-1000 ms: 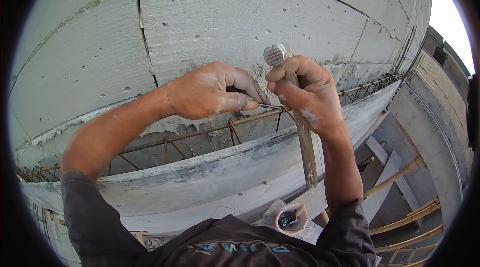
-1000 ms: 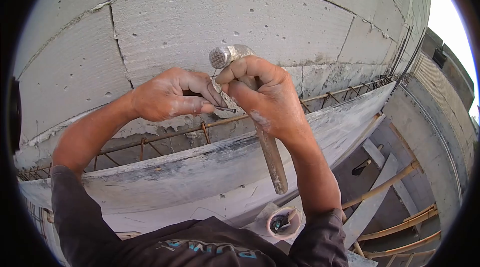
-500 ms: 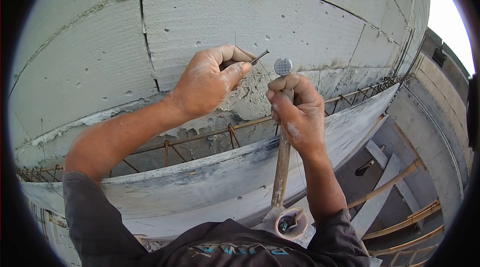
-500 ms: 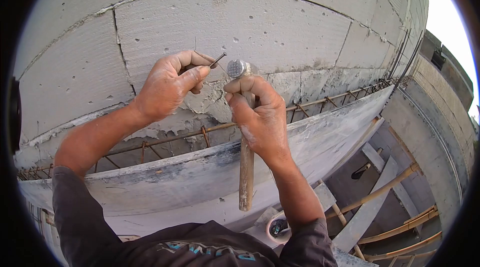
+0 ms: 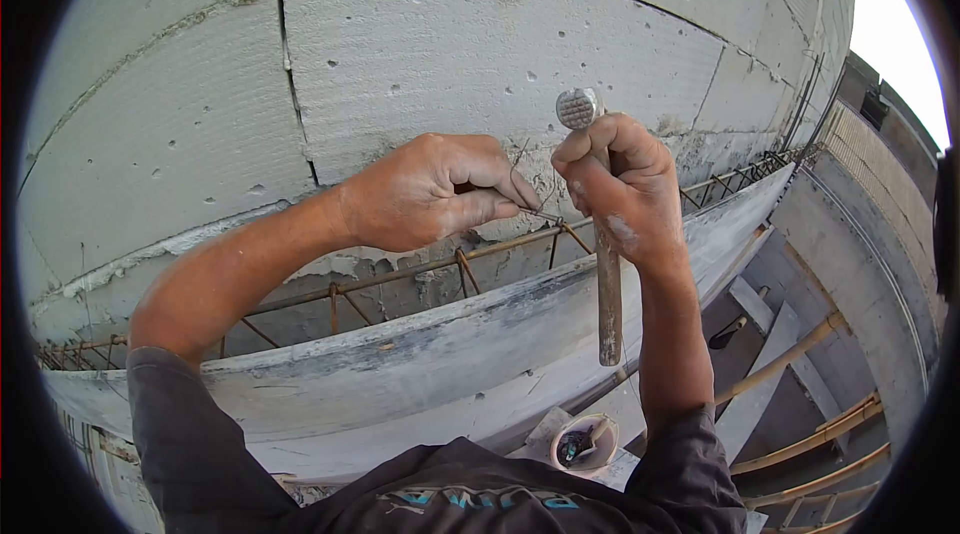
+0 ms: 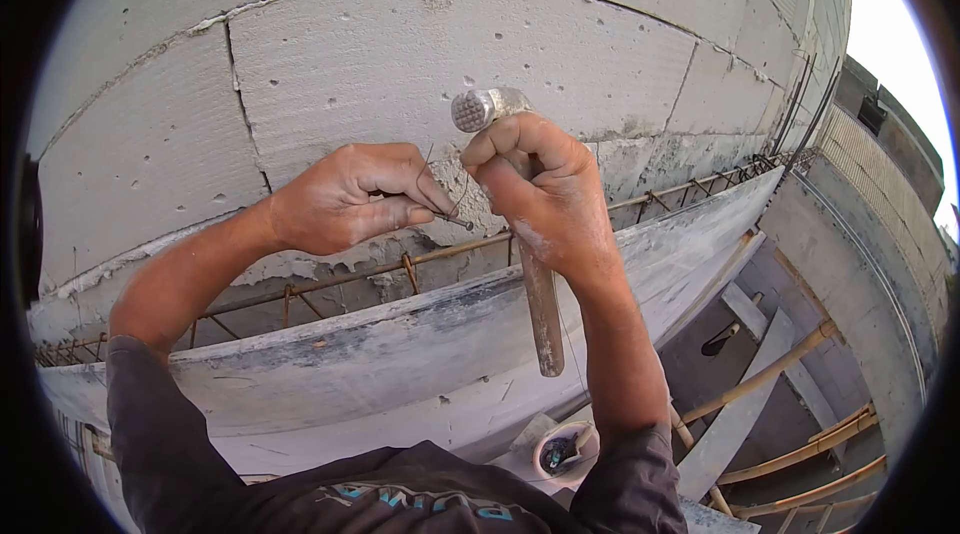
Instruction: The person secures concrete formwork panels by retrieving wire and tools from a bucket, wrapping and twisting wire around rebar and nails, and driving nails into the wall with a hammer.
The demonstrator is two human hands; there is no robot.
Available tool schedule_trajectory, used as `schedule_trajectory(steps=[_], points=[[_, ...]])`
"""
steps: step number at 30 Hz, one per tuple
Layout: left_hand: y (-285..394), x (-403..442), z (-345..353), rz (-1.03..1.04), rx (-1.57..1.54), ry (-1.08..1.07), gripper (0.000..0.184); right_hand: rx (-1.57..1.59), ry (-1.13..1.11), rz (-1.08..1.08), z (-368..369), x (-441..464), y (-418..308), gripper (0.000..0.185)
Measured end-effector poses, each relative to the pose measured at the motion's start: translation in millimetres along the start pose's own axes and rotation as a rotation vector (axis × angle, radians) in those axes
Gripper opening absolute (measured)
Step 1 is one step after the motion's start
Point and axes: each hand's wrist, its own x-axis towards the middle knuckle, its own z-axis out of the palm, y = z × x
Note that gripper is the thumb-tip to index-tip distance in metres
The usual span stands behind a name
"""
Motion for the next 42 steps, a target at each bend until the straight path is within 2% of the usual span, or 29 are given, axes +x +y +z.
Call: schedule_trajectory(steps=[4,8,11,14,17,20,23,26,29,32,35,42], points=[[9,1,7,-0.063,-0.251,0.136,0.019,0.133,0.111,0.113,5,-3,1,0.008],[12,2,11,-0.121,-0.515,0.262,0.022,0.234,0.049,0.104,7,-5,4,0.009],[18,4,10,-0.058,-0.362,0.366,0.023,0.395,0.033,0.182,17,-5,-4,0.011],[15,11,10,0.19,-0.065,0.499,0.025,0.578,0.0,0.277,27,-4,-8,0.014],[12,7,-5,0.41,0.442,0.487,0.037,0.657,-0.027,0.335,35,-7,-11,0.015],[10,5,-10,0.433,0.719,0.483,0.051,0.692,-0.036,0.364,37,-8,-12,0.014],[7,6,-15,0.482,0.963,0.536,0.04,0.787,-0.08,0.392,34,-7,-15,0.017],[8,4,-19,0.516,1.016,0.506,0.054,0.916,-0.099,0.406,30,-6,-17,0.025],[9,5,-15,0.479,1.062,0.526,0.055,0.903,-0.121,0.398,30,-3,-10,0.034],[11,3,-15,0.405,1.042,0.494,0.055,0.788,-0.054,0.421,30,-3,-13,0.028],[14,2,-12,0.287,0.913,0.475,0.052,0.561,-0.09,0.361,25,3,-9,0.03],[23,0,-2,-0.031,0.586,0.401,0.029,-0.047,-0.069,0.211,20,6,-5,0.027]])
